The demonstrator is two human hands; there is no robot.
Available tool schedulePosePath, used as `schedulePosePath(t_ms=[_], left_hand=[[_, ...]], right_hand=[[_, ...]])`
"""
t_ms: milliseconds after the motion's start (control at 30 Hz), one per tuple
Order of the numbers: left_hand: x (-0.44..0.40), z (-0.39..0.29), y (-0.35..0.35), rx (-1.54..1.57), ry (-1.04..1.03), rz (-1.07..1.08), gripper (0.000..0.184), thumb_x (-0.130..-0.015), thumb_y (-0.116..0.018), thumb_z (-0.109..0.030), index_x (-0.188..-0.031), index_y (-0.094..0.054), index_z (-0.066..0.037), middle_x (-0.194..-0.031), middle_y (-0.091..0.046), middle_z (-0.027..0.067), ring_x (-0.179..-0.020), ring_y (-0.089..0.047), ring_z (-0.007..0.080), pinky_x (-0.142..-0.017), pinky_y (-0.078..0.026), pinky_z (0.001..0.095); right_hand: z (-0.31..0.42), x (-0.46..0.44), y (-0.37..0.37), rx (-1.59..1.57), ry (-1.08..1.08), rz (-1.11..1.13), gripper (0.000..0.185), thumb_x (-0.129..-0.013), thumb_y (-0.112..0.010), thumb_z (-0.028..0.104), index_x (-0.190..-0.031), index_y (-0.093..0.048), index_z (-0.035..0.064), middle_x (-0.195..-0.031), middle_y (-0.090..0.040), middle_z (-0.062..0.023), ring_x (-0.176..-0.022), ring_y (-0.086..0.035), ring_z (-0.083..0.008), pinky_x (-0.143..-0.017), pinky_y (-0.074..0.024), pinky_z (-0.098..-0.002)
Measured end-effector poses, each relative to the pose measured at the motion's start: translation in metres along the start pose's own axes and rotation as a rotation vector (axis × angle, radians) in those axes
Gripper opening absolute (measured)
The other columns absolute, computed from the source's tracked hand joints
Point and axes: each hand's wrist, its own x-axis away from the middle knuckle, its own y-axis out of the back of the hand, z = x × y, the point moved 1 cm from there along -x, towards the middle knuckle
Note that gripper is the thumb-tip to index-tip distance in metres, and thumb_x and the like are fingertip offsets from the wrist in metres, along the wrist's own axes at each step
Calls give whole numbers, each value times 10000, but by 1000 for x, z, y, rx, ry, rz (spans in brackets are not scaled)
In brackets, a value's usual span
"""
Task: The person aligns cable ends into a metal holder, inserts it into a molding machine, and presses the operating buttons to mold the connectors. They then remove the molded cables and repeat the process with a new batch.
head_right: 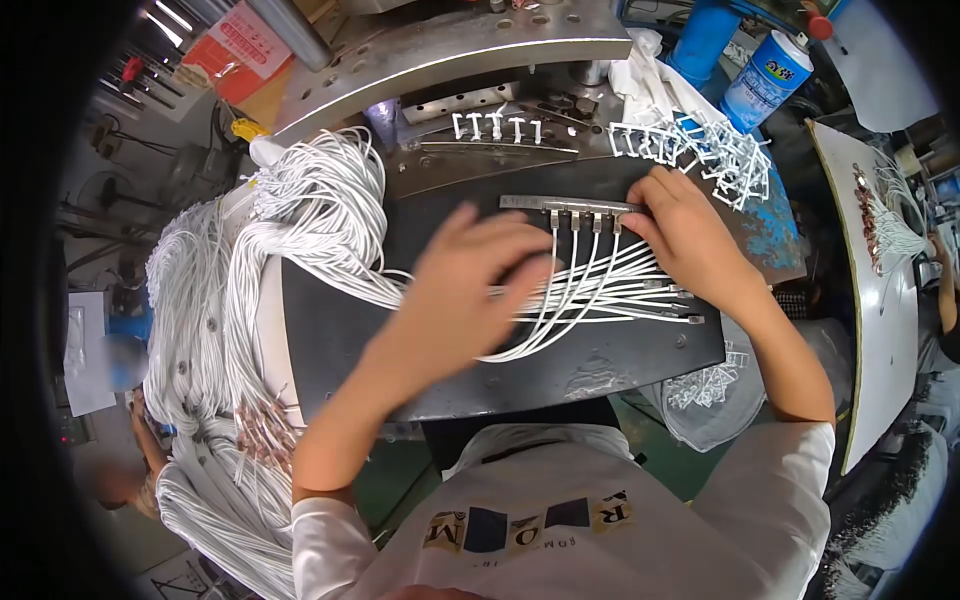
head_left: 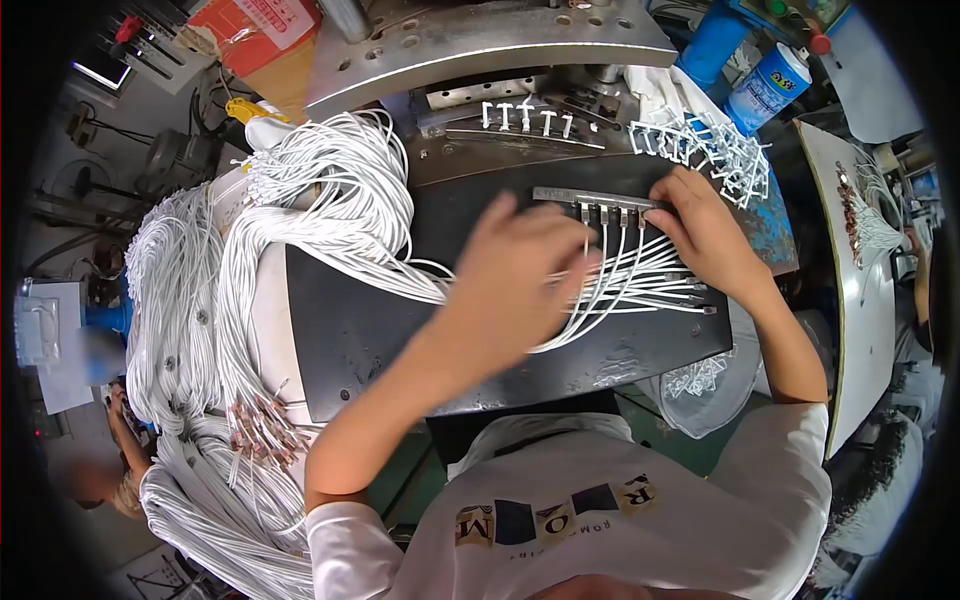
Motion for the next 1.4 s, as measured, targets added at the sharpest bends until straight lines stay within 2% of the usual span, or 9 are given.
schedulePosePath(t_ms=[233,433,533,667,900,1000,1133,1233,1400], left_hand=[[-4,-15,-48,-278,-70,-68,155,-960,-691,-171,-968,-679,-16,-947,-654,129,-892,-642,326,-809,-531,475],[-64,47,-16,-172,-34,-186,281,-974,-633,-182,-792,-660,31,-815,-663,209,-836,-654,411,-783,-523,508],[-93,71,10,-70,17,-158,327,-976,-608,-224,-810,-645,54,-783,-648,247,-774,-654,439,-720,-496,514],[-101,98,23,-103,40,-210,355,-981,-632,-263,-809,-638,47,-692,-604,245,-668,-612,430,-643,-464,503],[-96,94,17,-266,63,-272,310,-1009,-649,-318,-963,-697,-15,-903,-718,204,-877,-668,422,-787,-522,498],[-89,92,11,-421,80,-421,351,-1027,-632,-357,-1058,-684,-11,-1056,-717,227,-1032,-652,443,-905,-494,525],[-83,103,8,-668,90,-528,448,-1054,-576,-385,-1271,-647,1,-1319,-643,243,-1247,-578,454,-1085,-405,564],[-82,117,5,-747,58,-557,541,-1069,-533,-397,-1485,-552,-51,-1500,-537,216,-1383,-493,437,-1215,-280,607],[-85,124,11,-760,69,-533,501,-1053,-546,-382,-1464,-581,-96,-1472,-577,183,-1362,-524,434,-1182,-324,640]], right_hand=[[-6,-52,-24,88,113,-226,162,-989,-643,84,-1053,-548,-31,-984,-603,-224,-954,-593,-429,-842,-477,-496],[-65,-157,-55,233,330,-405,188,-1010,-600,104,-1154,-613,-15,-1083,-661,-241,-1021,-632,-430,-891,-516,-478],[-90,-205,-67,46,168,-270,235,-993,-602,171,-1176,-665,38,-1122,-694,-212,-1033,-658,-388,-915,-534,-479],[-100,-230,-68,623,222,-396,298,-985,-616,237,-1243,-650,93,-1197,-693,-161,-1096,-656,-321,-952,-541,-445],[-118,-233,-84,336,193,-253,344,-1021,-585,274,-1317,-610,100,-1251,-667,-152,-1169,-625,-329,-1007,-521,-433],[-83,-208,-76,275,380,-299,292,-1015,-576,229,-1218,-646,32,-1082,-689,-207,-1016,-650,-390,-911,-525,-472],[-3,-157,-53,-23,213,-109,322,-1049,-587,329,-1174,-681,48,-1040,-711,-218,-1008,-656,-442,-887,-515,-513],[4,-151,-61,194,409,-174,429,-1085,-542,370,-1326,-634,27,-1206,-698,-238,-1154,-631,-432,-1000,-486,-497],[11,-155,-62,159,336,-171,451,-1067,-578,382,-1347,-627,32,-1146,-714,-216,-1137,-638,-428,-1005,-478,-499]])
